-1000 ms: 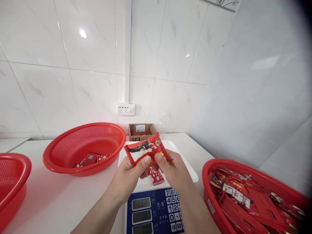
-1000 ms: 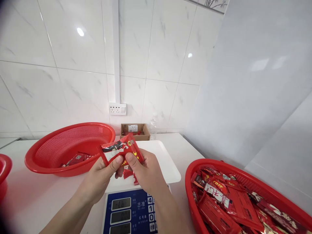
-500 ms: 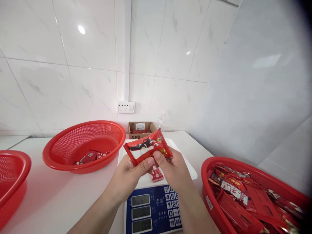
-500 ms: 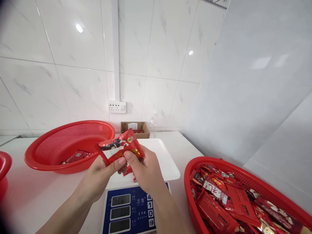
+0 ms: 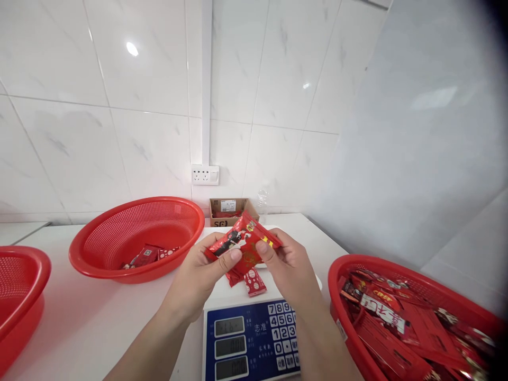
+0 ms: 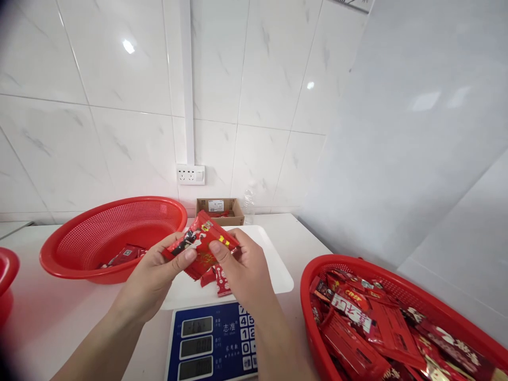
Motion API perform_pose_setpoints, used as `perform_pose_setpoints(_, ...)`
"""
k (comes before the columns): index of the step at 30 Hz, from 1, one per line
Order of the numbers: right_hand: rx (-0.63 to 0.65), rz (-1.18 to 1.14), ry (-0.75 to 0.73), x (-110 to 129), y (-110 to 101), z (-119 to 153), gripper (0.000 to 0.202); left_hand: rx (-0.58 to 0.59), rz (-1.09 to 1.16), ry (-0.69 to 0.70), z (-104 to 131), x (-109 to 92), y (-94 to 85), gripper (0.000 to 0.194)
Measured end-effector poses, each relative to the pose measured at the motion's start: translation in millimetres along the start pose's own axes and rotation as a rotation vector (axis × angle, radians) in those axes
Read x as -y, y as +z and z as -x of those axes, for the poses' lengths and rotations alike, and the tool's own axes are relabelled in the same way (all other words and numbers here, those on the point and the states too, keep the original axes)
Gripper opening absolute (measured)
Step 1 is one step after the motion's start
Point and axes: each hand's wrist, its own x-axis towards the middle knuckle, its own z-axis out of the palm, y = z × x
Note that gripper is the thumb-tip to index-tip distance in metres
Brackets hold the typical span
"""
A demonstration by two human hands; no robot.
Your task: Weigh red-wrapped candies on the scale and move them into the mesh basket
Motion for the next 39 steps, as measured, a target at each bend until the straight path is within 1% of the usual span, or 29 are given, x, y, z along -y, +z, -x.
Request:
perform_pose_setpoints(3, -0.04, 0.041, -0.025, 2, -1, 1, 0.032, 0.019, -0.05, -0.036, 0, -1, -1.0, 0.028)
perform_pose_setpoints(7, -0.011, 0.069, -0.019, 4, -2, 3, 0.032, 0.101, -0.072, -0.05, 0, -2, -2.8, 0.032)
perform_pose_setpoints(9, -0.005, 0.082, -0.029, 3, -2, 3, 0.035, 0.109, -0.078, -0.038, 0, -2, -3.1, 0.03)
perform_pose_setpoints(11, -0.004, 0.081, -0.044, 0, -2, 2, 0.036, 0.091, -0.073, -0.014, 1, 0, -2.1, 0.027)
perform_pose_setpoints(13, 0.007, 0.043, -0.044, -2, -1, 0, 0.032, 0.065, -0.047, 0.018, 1, 3, 0.0, 0.027)
perform_pose_setpoints(16, 0.084, -0.018, -0.021, -3, 0, -1, 0.029, 0.013, 0.017, 0.071, 1, 6, 3.7, 0.027)
perform_pose_setpoints(19, 0.162, 0.042, -0.006, -3, 2, -1, 0.029, -0.029, 0.067, 0.083, -1, 8, 5.3, 0.027)
perform_pose_setpoints(22, 0.143, 0.093, -0.051, -3, 3, -1, 0.027, -0.001, 0.065, 0.06, -4, 8, 3.5, 0.03)
perform_pose_setpoints(26, 0.096, 0.105, -0.085, -4, 3, -1, 0.025, 0.049, -0.067, 0.016, -5, 7, -1.7, 0.032)
perform_pose_setpoints(29, 0.094, 0.071, -0.078, -6, 3, -2, 0.025, 0.062, -0.088, 0.034, -4, 7, -2.5, 0.032)
perform_pose_setpoints(32, 0.116, 0.047, -0.058, -7, 2, -2, 0.026, 0.029, -0.052, 0.108, -4, 10, 0.2, 0.029)
perform_pose_setpoints(34, 0.16, 0.076, -0.023, -7, 1, -1, 0.028, 0.0, -0.045, 0.144, -4, 11, 1.6, 0.027)
perform_pose_setpoints(37, 0.238, 0.104, 0.047, -5, 2, 0, 0.029, -0.028, -0.063, 0.151, -5, 12, 1.0, 0.029)
perform_pose_setpoints(39, 0.248, 0.109, 0.051, -5, 3, 1, 0.028, -0.031, -0.102, 0.145, -5, 11, -0.4, 0.032)
